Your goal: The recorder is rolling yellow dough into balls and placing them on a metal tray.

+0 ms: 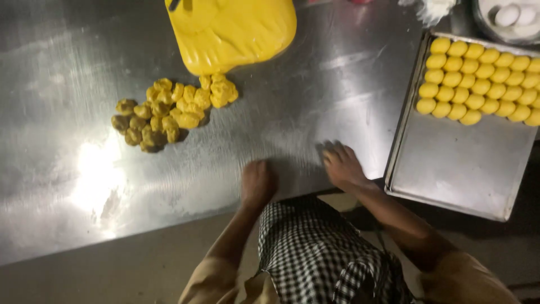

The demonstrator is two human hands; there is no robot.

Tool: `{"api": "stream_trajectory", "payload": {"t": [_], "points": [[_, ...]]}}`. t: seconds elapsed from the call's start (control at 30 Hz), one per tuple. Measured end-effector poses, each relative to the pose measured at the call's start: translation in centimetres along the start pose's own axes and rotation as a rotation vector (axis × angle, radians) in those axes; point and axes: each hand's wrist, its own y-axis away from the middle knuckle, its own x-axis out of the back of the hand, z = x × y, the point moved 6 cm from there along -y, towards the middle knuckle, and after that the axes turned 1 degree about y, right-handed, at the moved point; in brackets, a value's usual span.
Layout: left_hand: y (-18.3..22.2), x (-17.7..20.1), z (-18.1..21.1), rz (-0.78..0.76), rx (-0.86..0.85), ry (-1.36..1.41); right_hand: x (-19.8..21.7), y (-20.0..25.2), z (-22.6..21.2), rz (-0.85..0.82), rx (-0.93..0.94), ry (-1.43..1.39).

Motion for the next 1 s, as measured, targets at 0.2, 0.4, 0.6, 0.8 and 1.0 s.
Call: {"api": "stream_trajectory", "payload": {"t": [0.2,0.4,0.6,0.8,1.0], "points": [[-5.5,1.8,-7.2,0.115,0.072,-0.03,0.5,-4.7,5.9,-0.075,-0.306,0.04],[-14.7,1.2,-5.7,0.067,0.233,0.046,0.7,-12.9,7.2,0.19,-0.322,0.093],[-16.2,4.4,0.2,0.246,0.208,0.164,0.7,-15.3,5.6,0.369,-0.427,0.118],[-5.4,2.9,2.0,0.283,0.073,0.133,1.1,-5.7,1.0,0.235,-0.323,-0.195],[-0.5,2.6,-4.8,0.129,0.01,0.098,2.8,1.0,2.0,0.227,0.088,0.027]]}}
